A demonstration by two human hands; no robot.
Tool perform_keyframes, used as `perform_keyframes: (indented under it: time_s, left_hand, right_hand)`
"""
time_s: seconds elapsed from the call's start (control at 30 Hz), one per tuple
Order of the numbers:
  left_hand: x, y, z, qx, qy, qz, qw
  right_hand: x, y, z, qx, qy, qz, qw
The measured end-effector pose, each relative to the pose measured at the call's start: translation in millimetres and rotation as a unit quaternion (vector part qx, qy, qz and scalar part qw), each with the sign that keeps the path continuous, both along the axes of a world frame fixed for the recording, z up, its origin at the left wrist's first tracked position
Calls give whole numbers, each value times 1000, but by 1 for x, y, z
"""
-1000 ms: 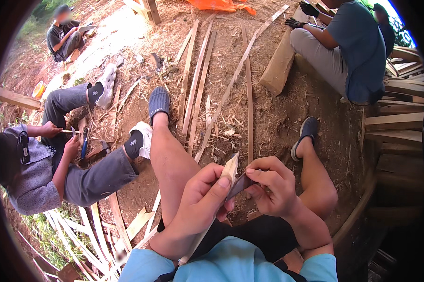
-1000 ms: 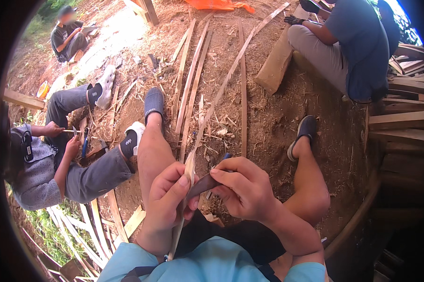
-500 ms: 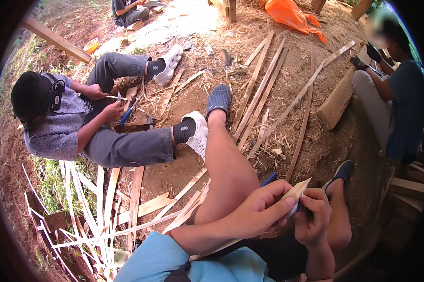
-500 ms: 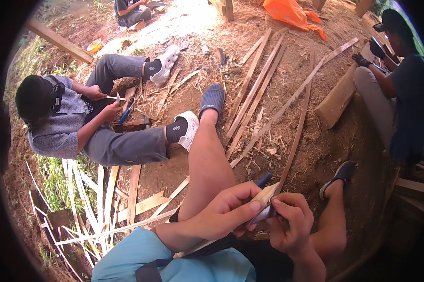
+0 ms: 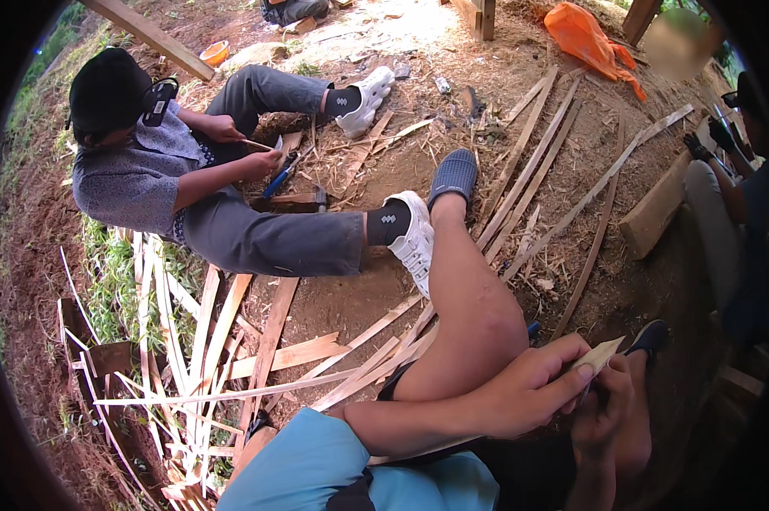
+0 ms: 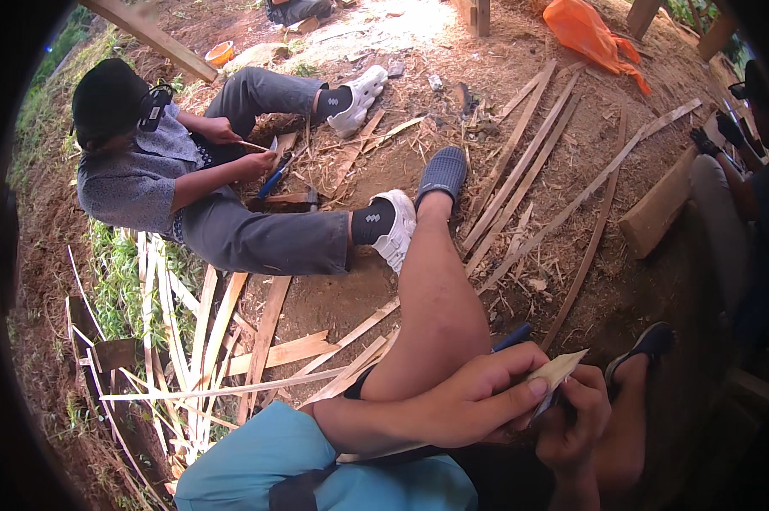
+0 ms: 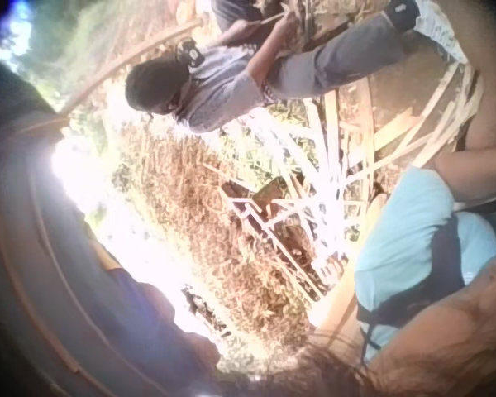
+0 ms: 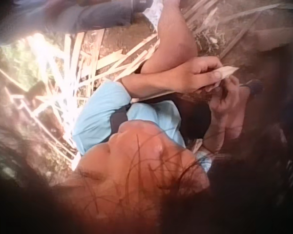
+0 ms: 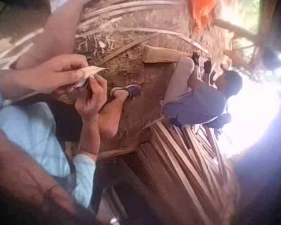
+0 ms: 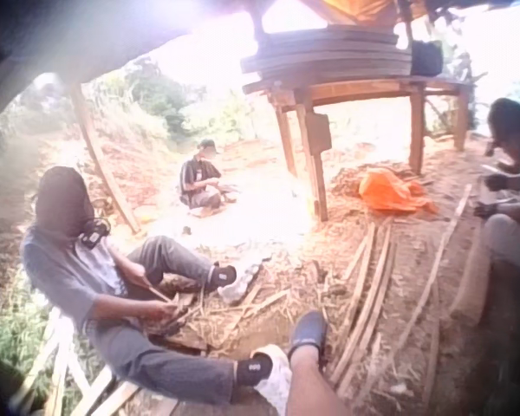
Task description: The person sits on the ground and uses a knife to shave thin strips from a long piece of wood. They hold the wood with one hand and carefully scrape the blade along its length to remove thin layers.
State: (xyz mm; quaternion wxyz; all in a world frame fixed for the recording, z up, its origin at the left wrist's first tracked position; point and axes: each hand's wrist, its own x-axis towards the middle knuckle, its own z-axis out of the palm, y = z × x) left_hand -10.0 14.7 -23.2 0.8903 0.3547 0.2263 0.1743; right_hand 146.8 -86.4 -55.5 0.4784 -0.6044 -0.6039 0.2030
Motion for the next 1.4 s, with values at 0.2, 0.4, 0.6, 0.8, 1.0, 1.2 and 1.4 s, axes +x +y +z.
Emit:
perform_keyframes:
  time_s: [0.2, 0.4, 0.6, 0.8, 1.0, 1.2, 1.4]
  left_hand:
    - [-2, 1, 1, -52, 39, 15, 998]
    - [-2, 1, 5, -21, 63, -6, 998]
    - [0, -8, 1, 88, 126, 24, 988]
    - [2, -26, -7, 263, 171, 73, 947]
    - [4, -28, -4, 271, 185, 82, 941]
    - [6, -33, -6, 264, 174, 89, 944]
    - [10, -33, -6, 329, 175, 121, 920]
  right_hand:
    - [8, 12, -2, 33, 19, 38, 999]
    - [17, 13, 2, 65, 30, 26, 997]
    - [13, 15, 9, 10, 40, 44, 998]
    - [18, 18, 7, 31, 21, 41, 998]
    - [24, 21, 12, 39, 6, 40, 998]
    - [25, 19, 12, 26, 13, 37, 999]
    - [27, 23, 14, 42, 13, 48, 998]
